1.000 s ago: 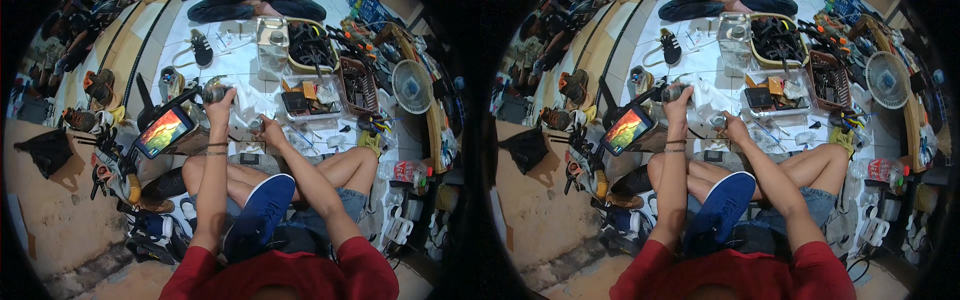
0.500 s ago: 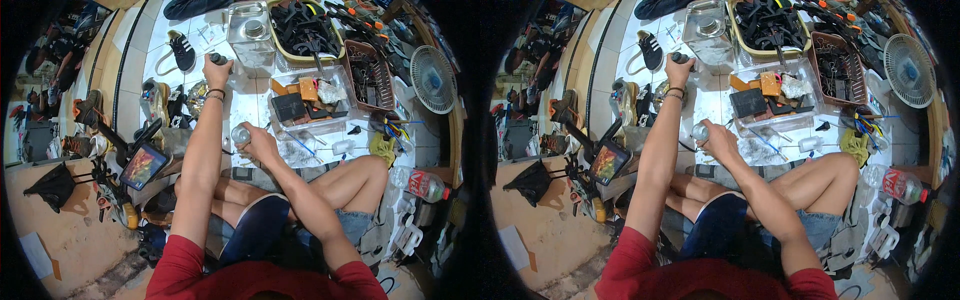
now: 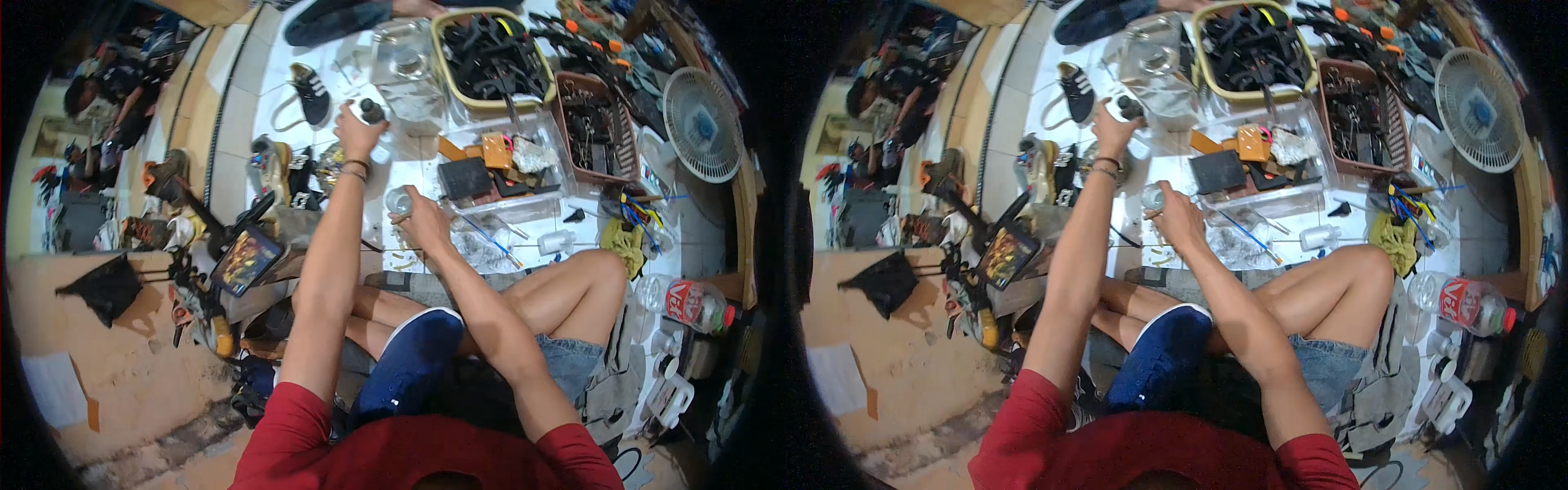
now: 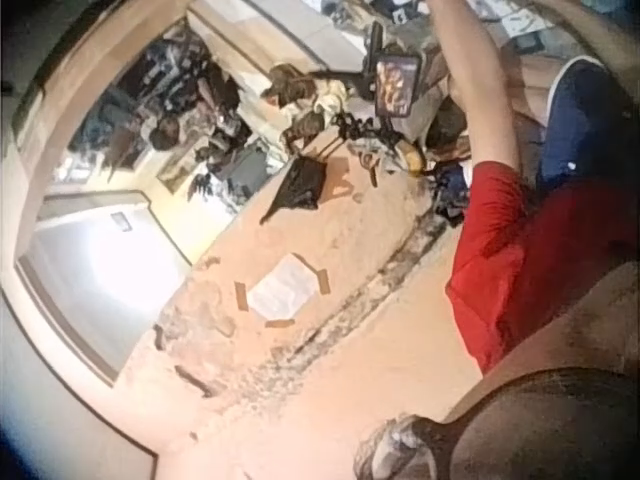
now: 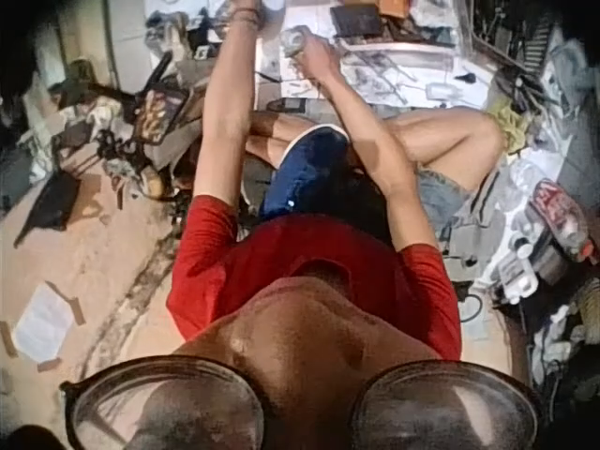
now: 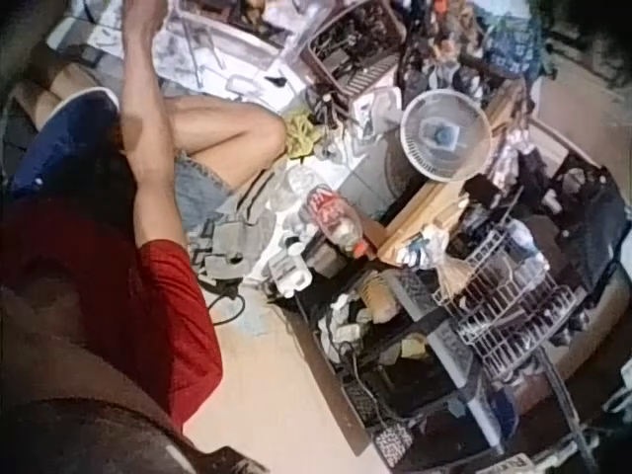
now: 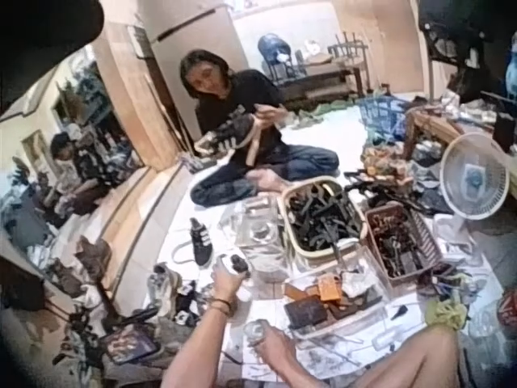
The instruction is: Inspecting shoe soles and applying glue for repair.
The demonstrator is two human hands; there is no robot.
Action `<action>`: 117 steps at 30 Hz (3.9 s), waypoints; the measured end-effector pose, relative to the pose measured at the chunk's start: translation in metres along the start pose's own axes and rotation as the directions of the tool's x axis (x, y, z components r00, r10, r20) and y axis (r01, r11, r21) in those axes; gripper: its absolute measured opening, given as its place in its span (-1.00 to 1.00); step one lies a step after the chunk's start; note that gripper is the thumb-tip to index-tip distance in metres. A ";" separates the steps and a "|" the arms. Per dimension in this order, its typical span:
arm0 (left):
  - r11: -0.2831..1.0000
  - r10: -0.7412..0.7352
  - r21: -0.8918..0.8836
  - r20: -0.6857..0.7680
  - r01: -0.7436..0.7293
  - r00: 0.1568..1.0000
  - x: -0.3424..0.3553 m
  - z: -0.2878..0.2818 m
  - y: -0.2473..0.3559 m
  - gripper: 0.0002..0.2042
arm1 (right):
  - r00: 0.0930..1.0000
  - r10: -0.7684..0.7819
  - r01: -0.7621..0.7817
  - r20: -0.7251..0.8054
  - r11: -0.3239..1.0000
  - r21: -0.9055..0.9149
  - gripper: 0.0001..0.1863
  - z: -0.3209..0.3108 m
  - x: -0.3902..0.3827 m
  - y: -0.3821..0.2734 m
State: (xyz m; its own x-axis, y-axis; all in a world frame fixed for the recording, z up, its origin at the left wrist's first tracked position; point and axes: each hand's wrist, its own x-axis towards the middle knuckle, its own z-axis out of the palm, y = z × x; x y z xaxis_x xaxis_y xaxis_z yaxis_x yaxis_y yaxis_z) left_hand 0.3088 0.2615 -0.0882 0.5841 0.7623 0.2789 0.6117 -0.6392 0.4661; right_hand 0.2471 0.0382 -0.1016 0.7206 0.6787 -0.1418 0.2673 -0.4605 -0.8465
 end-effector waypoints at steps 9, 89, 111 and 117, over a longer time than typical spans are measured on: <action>0.707 0.258 -0.680 -0.008 -0.194 0.966 -0.171 -0.123 0.004 -0.53 | 0.976 -0.196 0.197 -0.091 0.980 0.003 -0.35 0.006 0.000 0.039; 0.541 0.321 -0.726 0.645 0.425 0.693 -0.078 -0.089 -0.023 -0.73 | 0.935 -0.334 0.250 0.115 0.856 0.452 -0.80 -0.096 0.063 -0.026; 0.455 0.683 -0.795 0.600 0.401 0.417 -0.087 -0.088 -0.015 -0.71 | 0.965 -0.261 0.232 -0.018 0.820 0.524 -0.77 -0.077 0.065 0.023; 0.538 0.641 -0.796 0.600 0.276 0.479 -0.088 -0.084 -0.025 -0.71 | 0.951 -0.308 0.256 0.021 0.826 0.503 -0.81 -0.073 0.060 0.003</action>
State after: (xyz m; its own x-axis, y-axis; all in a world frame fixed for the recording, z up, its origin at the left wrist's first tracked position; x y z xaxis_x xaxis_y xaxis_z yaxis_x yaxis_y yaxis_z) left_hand 0.1973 0.2191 -0.0539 0.9919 -0.1053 -0.0710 0.0657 -0.0527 0.9964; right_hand 0.3384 0.0356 -0.0753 0.5897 0.7993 0.1151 0.0839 0.0812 -0.9932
